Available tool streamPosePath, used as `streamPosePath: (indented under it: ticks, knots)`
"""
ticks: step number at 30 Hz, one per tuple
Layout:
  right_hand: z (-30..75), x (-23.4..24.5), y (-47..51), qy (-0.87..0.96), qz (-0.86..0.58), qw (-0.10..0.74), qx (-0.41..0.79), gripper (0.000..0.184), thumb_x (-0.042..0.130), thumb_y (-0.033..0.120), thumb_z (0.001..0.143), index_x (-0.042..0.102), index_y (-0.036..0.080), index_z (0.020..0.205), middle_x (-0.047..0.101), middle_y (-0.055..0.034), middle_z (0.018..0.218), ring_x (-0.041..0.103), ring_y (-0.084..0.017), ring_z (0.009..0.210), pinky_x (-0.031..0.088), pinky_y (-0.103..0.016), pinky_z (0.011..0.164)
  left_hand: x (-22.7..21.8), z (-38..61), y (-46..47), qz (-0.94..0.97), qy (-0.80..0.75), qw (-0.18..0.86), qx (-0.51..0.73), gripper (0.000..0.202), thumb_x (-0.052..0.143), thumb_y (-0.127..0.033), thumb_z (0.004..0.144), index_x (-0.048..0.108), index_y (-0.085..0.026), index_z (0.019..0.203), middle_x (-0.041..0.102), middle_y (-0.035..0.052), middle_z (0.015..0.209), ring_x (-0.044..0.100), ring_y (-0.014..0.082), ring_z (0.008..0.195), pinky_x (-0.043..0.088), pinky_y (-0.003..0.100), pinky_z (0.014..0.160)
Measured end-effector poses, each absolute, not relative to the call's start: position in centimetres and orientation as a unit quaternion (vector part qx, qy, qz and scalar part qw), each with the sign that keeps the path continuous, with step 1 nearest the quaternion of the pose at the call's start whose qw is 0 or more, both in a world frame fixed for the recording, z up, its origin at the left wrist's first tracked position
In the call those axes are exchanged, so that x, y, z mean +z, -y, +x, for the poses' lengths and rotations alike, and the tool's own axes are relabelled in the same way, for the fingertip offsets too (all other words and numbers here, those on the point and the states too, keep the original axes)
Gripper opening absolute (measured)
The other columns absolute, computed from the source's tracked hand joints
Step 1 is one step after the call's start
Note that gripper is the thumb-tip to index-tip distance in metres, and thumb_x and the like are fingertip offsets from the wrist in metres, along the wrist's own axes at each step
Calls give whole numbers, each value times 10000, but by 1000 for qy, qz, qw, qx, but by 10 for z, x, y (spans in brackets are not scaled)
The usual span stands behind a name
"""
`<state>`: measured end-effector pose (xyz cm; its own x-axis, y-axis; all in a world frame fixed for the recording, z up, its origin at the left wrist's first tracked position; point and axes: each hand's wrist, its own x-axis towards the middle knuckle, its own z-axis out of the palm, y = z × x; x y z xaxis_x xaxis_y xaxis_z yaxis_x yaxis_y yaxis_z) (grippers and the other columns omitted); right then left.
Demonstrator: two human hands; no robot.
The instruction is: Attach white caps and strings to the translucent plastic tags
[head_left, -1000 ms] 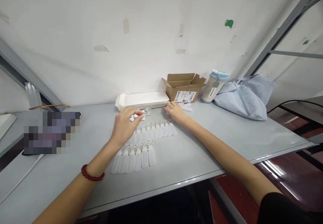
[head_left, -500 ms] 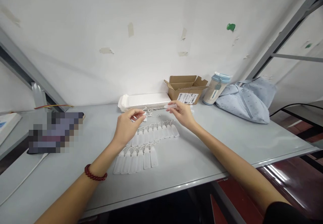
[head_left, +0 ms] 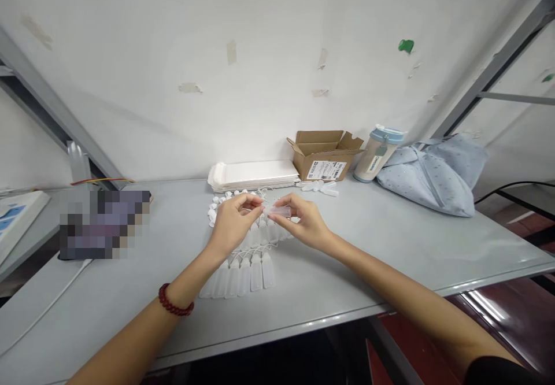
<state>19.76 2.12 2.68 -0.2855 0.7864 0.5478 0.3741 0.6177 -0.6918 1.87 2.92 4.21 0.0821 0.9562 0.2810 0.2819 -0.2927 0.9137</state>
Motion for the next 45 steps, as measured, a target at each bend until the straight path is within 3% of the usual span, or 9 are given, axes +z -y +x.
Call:
streamPosePath:
  ticks: [7,12,18,30,34,38,45]
  knots:
    - [199,20,-25,815,-376,428,107,225,515,334,896,541,180,1058,692,-63,861,638,-152,687,503,-261,630,53,19,-24,624,-465,397,488,136,694,-277,690,680,-169,771,679,24,759,635,167,721,531,303,714]
    - [200,18,-28,813,-389,415,123,248,498,327,905,545,168,1090,679,-36,752,605,-137,590,471,-244,593,51,21,-22,653,-436,380,488,112,661,-267,724,688,-175,782,692,34,801,647,186,791,539,313,749]
    - [200,20,-26,819,-368,414,150,307,491,308,910,511,165,1180,672,-22,725,614,-135,617,474,-240,614,45,22,-21,696,-408,302,509,103,618,-243,768,698,-181,788,686,35,844,628,174,820,527,296,768]
    - [196,19,-21,829,-311,461,53,256,500,266,913,488,198,1160,687,-77,961,658,-148,755,510,-241,652,54,23,-20,512,-401,589,480,294,737,-362,708,625,-168,897,663,5,756,631,140,727,500,322,805]
    - [196,17,-19,830,-321,452,54,244,488,284,920,475,203,1149,688,-70,940,658,-146,727,505,-241,626,52,25,-20,571,-408,522,485,220,721,-363,725,676,-153,774,655,14,754,591,121,685,498,270,713]
    - [196,20,-17,826,-346,436,89,250,465,310,928,448,201,1153,686,-63,908,651,-145,700,494,-243,615,53,27,-16,600,-419,453,510,200,738,-340,705,689,-163,784,671,14,765,602,134,683,506,256,648]
    - [195,26,-14,823,-389,407,70,261,373,308,956,403,209,1195,676,-82,933,634,-157,667,472,-260,589,52,27,-12,625,-391,416,533,176,713,-294,731,684,-178,861,681,16,856,647,164,834,551,287,781]
